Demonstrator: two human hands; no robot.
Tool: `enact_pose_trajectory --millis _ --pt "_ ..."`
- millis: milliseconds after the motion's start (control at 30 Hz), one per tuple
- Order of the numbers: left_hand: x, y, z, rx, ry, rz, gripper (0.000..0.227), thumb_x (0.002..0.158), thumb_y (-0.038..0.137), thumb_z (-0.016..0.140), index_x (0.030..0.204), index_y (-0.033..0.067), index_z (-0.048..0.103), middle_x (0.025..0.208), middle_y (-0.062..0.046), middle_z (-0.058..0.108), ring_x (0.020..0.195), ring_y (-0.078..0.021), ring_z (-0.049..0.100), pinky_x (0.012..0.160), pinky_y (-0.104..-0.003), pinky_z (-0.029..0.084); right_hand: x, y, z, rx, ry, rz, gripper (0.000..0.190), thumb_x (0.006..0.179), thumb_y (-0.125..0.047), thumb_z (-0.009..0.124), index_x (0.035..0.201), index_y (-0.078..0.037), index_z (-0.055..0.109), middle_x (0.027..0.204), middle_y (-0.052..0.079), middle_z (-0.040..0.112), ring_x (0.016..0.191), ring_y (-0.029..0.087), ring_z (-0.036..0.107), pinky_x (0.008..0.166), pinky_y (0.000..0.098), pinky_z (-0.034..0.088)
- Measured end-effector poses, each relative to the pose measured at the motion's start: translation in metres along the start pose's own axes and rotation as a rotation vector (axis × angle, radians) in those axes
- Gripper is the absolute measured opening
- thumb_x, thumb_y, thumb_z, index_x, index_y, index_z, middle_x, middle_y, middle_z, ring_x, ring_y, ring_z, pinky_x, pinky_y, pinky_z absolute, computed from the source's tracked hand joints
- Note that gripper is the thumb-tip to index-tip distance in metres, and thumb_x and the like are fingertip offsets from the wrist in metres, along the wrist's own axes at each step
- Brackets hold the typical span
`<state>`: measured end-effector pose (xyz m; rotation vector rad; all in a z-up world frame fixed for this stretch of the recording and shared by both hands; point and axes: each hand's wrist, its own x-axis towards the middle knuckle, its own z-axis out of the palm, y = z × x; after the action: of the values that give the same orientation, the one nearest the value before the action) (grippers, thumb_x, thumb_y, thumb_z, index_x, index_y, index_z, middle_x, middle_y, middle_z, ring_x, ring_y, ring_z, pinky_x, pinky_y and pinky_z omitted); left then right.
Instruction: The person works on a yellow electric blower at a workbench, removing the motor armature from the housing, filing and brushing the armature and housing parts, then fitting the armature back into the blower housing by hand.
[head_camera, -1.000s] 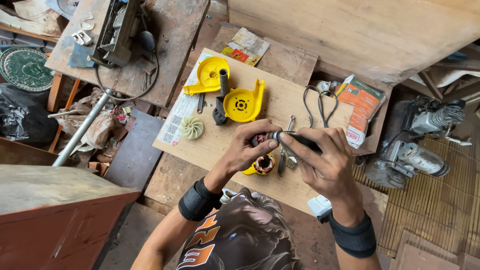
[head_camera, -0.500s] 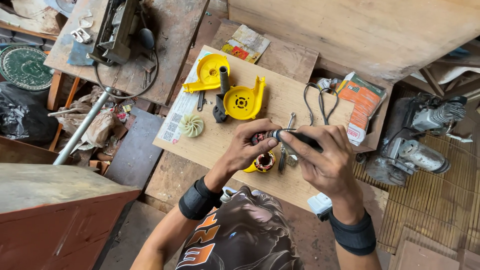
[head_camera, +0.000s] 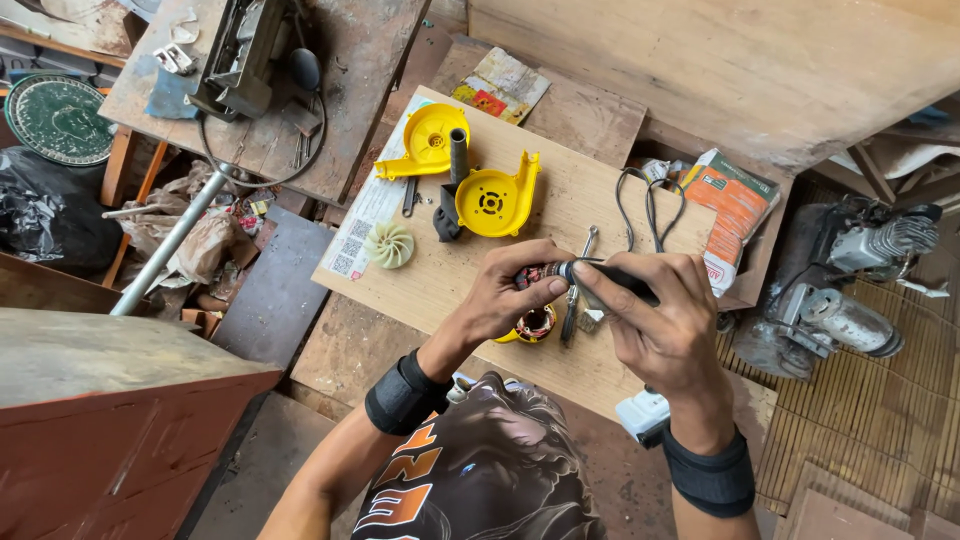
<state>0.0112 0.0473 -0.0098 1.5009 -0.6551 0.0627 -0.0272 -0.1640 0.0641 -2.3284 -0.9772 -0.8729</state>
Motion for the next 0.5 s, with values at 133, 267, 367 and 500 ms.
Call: enact_pose_trajectory --millis 133,267,367,500 --pt "-0.003 -0.002 -0.001 -0.04 0.016 -0.021 0.033 0.096 0.027 0.07 0.115 -0.0001 0.07 0.09 -0.003 0.062 0.082 -0.0105 0.057 0.072 -0.027 0.048 0.005 -0.005 -0.004 0.006 0.004 -0.001 0.045 0.085 -0.003 0.077 0.125 -0.022 0.075 0.106 -0.001 0.07 0.093 0.02 0.057 0.087 0.0376 0.047" --pt "-0.002 0.003 -0.002 -0.025 0.011 -0.008 0.033 0.097 0.028 0.07 0.114 -0.0002 0.071 0.089 -0.003 0.062 0.081 -0.0102 0.058 0.072 -0.027 0.048 0.007 -0.004 -0.006 0.021 -0.029 0.0 0.045 0.084 -0.004 0.076 0.126 -0.021 0.075 0.108 0.001 0.069 0.093 0.021 0.056 0.087 0.0376 0.047" --pt "-0.005 -0.002 0.0 -0.041 0.012 -0.001 0.034 0.097 0.028 0.07 0.115 -0.0007 0.071 0.088 -0.004 0.06 0.081 -0.0108 0.056 0.071 -0.028 0.047 0.006 -0.007 -0.006 0.0 -0.031 0.001 0.046 0.085 -0.003 0.076 0.126 -0.021 0.075 0.108 0.0 0.069 0.094 0.021 0.057 0.087 0.0378 0.047" --pt "-0.004 -0.003 -0.002 -0.016 0.006 0.013 0.034 0.098 0.029 0.069 0.115 0.0 0.071 0.089 -0.004 0.062 0.081 -0.0107 0.058 0.072 -0.028 0.048 0.005 -0.003 -0.006 0.048 -0.029 -0.012 0.043 0.085 -0.007 0.078 0.126 -0.021 0.074 0.108 0.001 0.069 0.092 0.02 0.056 0.085 0.0375 0.046"
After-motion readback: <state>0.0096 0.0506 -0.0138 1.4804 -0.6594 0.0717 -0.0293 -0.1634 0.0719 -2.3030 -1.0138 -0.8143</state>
